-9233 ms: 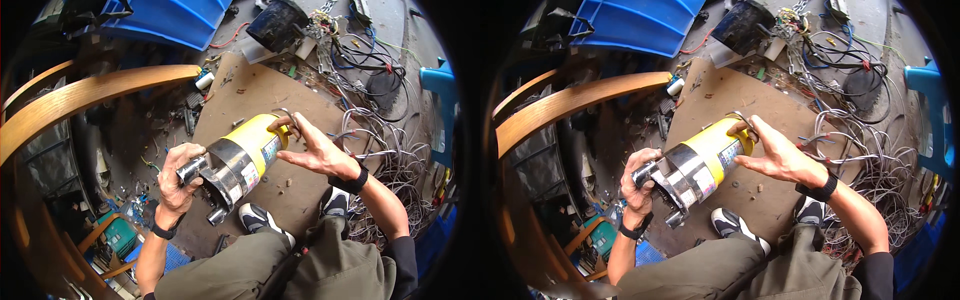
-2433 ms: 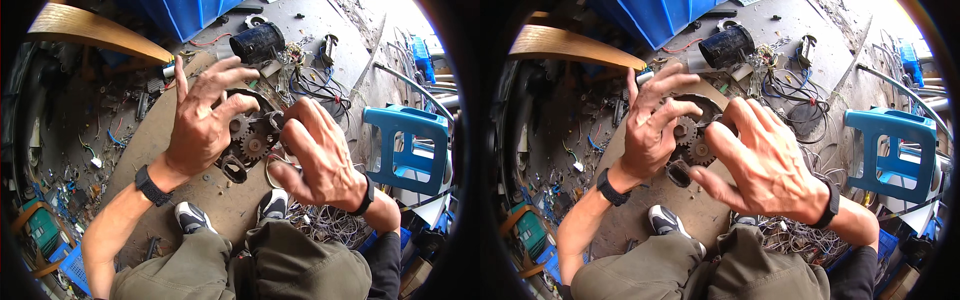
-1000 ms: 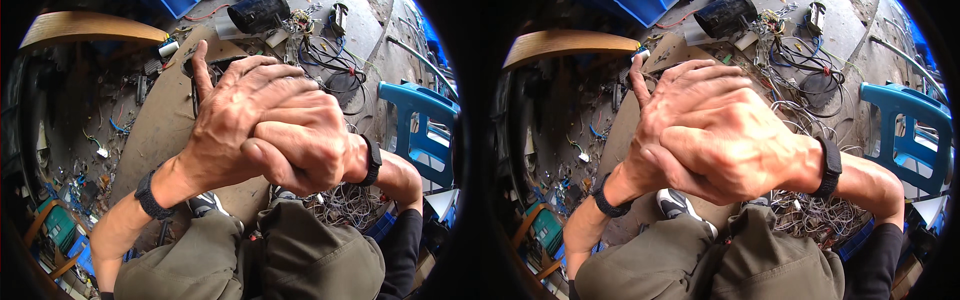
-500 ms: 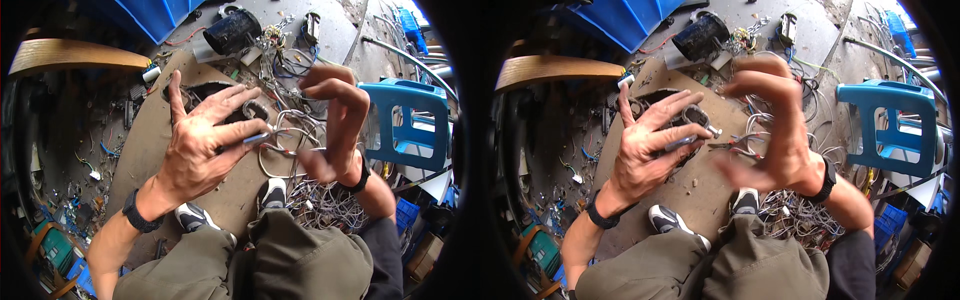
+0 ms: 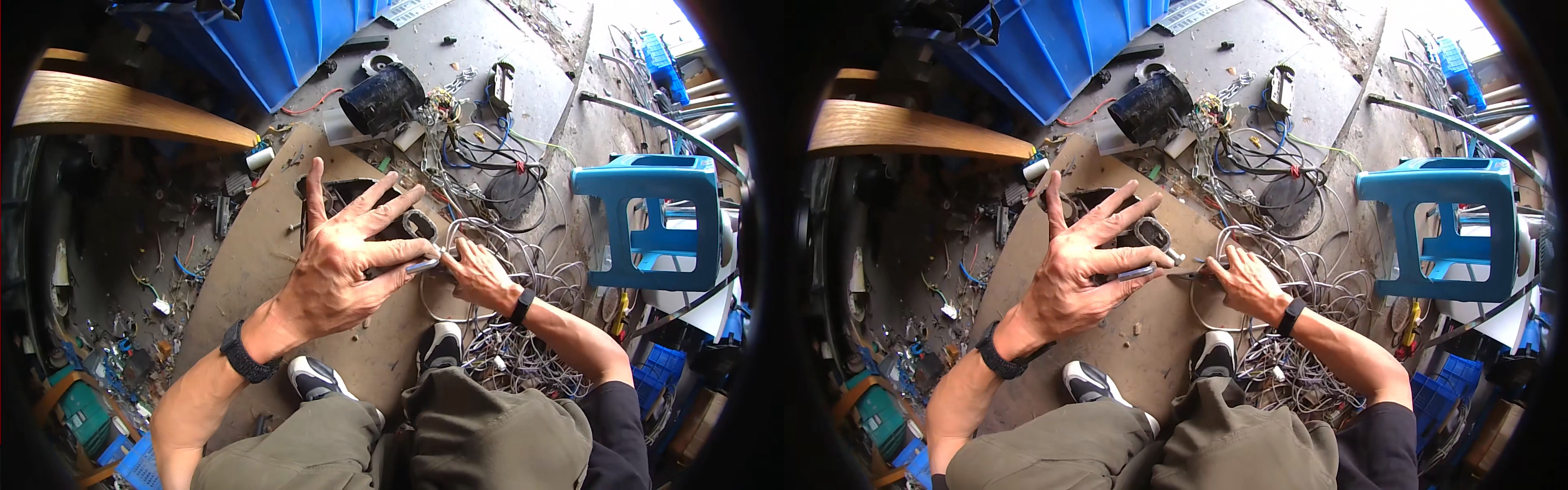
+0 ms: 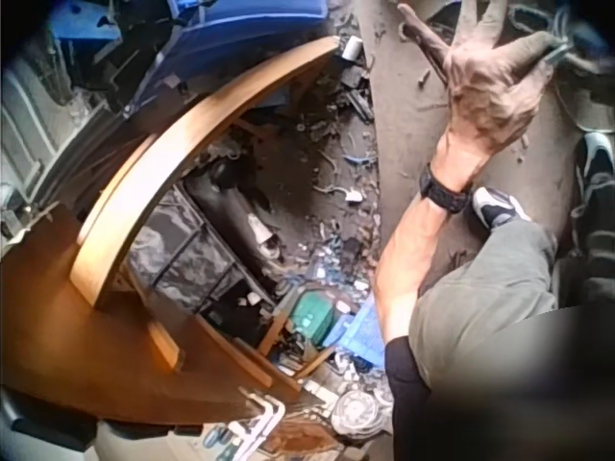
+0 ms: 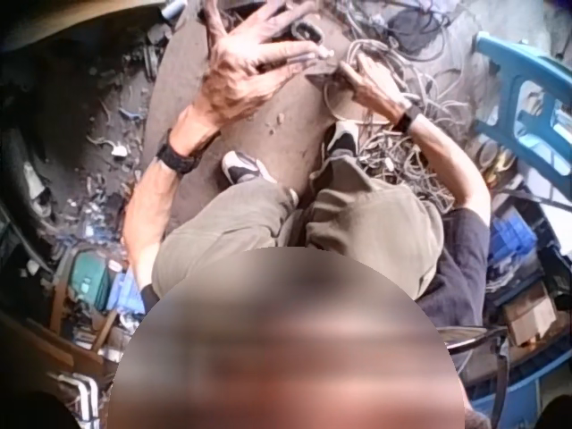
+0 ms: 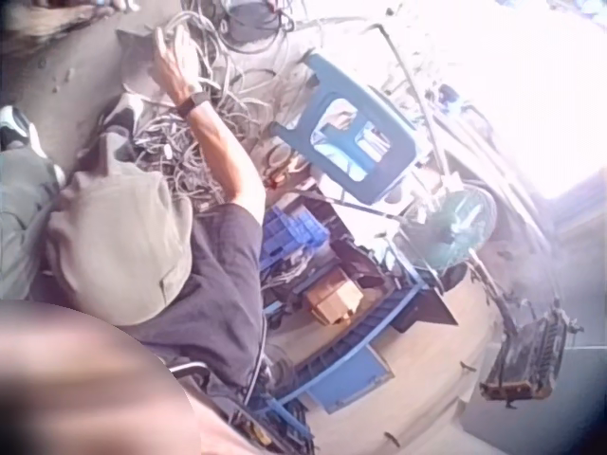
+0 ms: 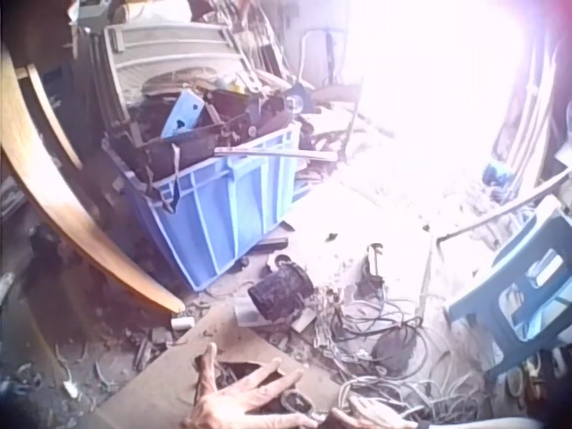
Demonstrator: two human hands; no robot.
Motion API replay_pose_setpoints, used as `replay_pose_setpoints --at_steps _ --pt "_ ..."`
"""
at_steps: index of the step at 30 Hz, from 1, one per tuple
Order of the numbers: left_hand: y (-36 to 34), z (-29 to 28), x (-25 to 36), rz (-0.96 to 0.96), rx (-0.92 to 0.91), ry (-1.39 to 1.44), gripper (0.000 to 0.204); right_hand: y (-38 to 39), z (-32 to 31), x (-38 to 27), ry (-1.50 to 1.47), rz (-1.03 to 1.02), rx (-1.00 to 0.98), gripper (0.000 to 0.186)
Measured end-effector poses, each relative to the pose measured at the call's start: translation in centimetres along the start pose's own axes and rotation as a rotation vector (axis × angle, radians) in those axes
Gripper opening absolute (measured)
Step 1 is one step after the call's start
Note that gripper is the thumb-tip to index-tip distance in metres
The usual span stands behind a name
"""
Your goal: Repairing a mechanical component using hand tools in a workshop environment.
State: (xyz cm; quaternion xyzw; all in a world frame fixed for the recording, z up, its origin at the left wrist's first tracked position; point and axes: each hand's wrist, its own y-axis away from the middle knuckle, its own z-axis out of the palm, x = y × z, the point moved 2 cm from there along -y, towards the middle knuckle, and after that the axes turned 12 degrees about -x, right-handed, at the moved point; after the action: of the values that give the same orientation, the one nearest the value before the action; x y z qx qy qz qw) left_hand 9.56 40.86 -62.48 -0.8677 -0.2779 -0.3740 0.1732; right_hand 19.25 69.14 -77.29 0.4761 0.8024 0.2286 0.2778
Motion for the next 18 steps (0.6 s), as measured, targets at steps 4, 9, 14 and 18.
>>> replay_pose_setpoints --at_steps 4,9,14,18 --pt "0.4 -0.1 -0.4 0.005 0.018 -0.004 0.028 -0.1 -0.9 -1.0 -0.14 0.011 0.056 0.059" --pt "0.2 0.1 -0.6 0.03 0.045 0.001 0.025 3.4 -3.7 0.8 -0.71 0.076 -0.044 0.043" --pt "0.0 0.0 -0.4 0.044 0.046 0.005 0.024 10.5 -9.8 1.5 -1.081 0.081 0.036 0.054" --pt "0.0 0.0 -0.2 0.052 0.044 0.011 0.023 11.8 -18.9 -2.7 -0.268 -0.045 0.275 0.053"
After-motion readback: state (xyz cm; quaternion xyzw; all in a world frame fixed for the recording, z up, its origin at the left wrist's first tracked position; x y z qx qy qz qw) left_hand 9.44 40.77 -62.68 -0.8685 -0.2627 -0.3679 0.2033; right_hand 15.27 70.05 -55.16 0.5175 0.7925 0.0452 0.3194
